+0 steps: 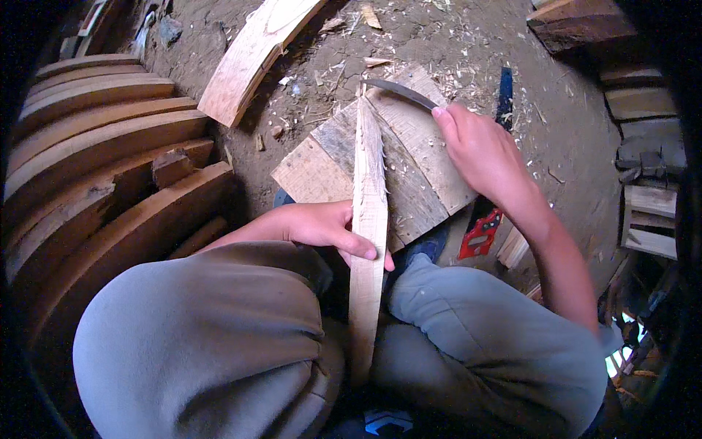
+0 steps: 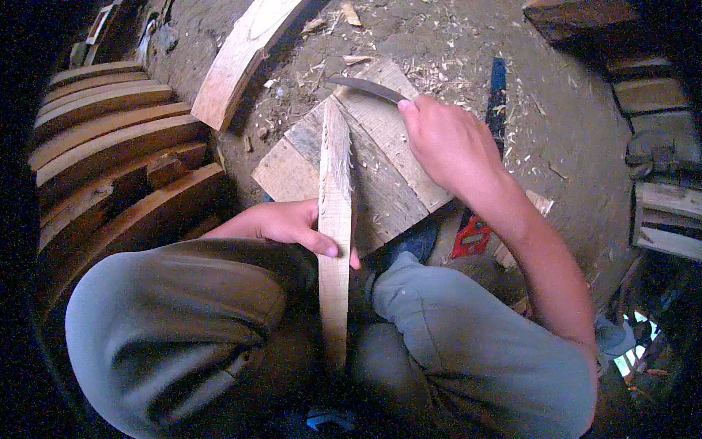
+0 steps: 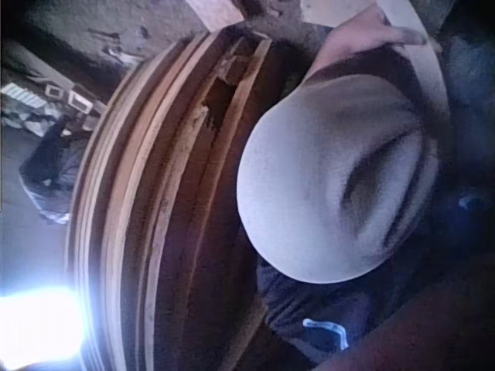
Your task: The person sits on the floor and uses a curved knife to shave thin strips from a long, narrow piece of wood. The person holds the wood with the left hand and repeatedly draws the knife along its length to remove shavings.
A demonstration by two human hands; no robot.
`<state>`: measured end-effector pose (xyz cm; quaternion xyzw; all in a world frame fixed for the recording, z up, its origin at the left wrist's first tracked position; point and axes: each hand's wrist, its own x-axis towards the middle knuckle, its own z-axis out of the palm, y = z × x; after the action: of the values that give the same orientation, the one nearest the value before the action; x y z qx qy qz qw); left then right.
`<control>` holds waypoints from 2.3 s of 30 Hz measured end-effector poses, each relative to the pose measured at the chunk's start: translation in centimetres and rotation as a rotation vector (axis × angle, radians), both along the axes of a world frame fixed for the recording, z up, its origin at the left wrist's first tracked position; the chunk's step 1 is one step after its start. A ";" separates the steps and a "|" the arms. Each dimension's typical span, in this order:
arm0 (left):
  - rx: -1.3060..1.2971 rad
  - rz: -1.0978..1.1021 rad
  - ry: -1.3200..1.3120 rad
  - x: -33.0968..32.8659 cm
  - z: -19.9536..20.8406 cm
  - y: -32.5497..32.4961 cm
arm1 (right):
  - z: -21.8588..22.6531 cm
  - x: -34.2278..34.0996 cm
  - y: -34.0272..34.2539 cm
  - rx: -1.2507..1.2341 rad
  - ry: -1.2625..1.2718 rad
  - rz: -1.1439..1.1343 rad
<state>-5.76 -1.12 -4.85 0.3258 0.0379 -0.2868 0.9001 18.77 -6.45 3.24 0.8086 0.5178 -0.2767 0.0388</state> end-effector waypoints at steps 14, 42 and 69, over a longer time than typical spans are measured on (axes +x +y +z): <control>-0.028 0.079 0.070 0.1 -0.9 -0.4 | 2.1 -2.8 0.5 -0.096 -0.014 0.064; 0.044 0.071 0.090 0.2 -0.4 -0.8 | 0.5 -6.0 0.7 -0.050 -0.192 0.103; -0.113 0.198 -0.021 -0.7 -1.4 -0.7 | 1.6 -5.7 0.9 -0.010 -0.152 0.180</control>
<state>-6.49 -1.84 -6.23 0.2723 0.0440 -0.1949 0.9413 13.08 -5.55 4.82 0.7773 0.5825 -0.2125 0.1065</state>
